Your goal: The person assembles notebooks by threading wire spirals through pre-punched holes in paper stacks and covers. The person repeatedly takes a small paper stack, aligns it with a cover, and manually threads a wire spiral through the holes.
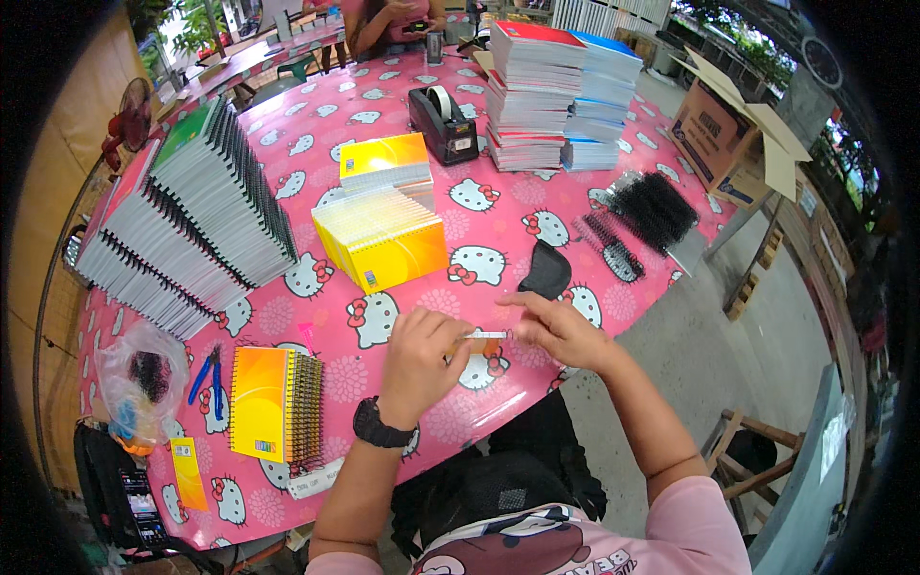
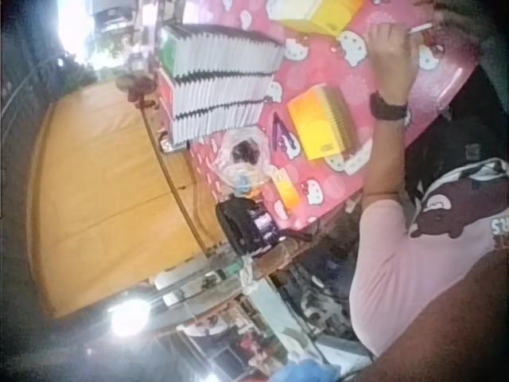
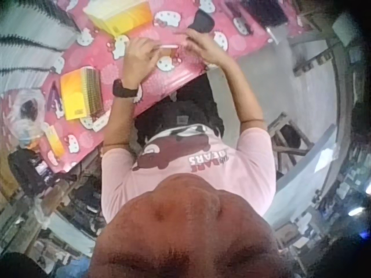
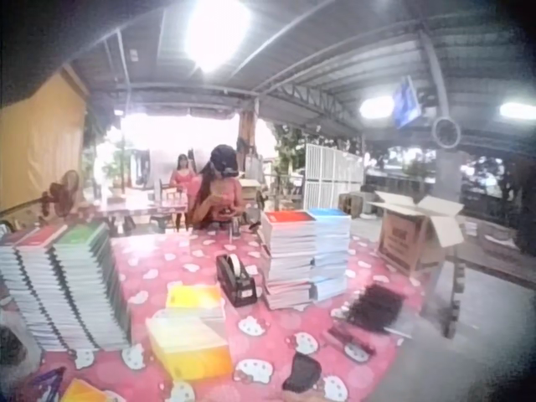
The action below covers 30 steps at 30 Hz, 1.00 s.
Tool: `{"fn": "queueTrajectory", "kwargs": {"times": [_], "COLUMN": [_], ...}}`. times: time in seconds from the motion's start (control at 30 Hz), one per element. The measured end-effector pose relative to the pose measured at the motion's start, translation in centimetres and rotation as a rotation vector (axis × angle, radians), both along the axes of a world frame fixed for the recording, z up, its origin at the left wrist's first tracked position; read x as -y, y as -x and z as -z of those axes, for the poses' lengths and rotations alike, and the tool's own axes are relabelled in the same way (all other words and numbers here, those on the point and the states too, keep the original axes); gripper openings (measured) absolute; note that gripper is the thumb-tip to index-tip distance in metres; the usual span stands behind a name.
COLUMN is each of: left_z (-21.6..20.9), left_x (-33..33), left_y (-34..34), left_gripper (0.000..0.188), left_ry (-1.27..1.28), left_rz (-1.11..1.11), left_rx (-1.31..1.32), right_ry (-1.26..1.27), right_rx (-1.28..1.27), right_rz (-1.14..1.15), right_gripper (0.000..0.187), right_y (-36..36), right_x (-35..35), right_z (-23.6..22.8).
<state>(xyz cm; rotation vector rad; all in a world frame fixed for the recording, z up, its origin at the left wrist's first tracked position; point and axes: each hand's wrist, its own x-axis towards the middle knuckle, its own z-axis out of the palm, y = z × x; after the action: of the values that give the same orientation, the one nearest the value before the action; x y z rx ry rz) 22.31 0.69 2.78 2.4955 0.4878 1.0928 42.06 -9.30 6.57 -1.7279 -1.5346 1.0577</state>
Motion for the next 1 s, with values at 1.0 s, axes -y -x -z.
{"fn": "queueTrajectory", "kwargs": {"times": [1.0], "left_z": [-0.6], "left_x": [2.5], "left_y": [-2.0], "left_gripper": [0.021], "left_ry": [-0.006], "left_rz": [0.222], "left_rx": [-0.117], "right_ry": [-0.281], "right_rx": [0.321], "right_rz": [0.989], "right_gripper": [0.020], "right_y": [-17.0], "right_x": [15.5], "right_z": [24.7]}}
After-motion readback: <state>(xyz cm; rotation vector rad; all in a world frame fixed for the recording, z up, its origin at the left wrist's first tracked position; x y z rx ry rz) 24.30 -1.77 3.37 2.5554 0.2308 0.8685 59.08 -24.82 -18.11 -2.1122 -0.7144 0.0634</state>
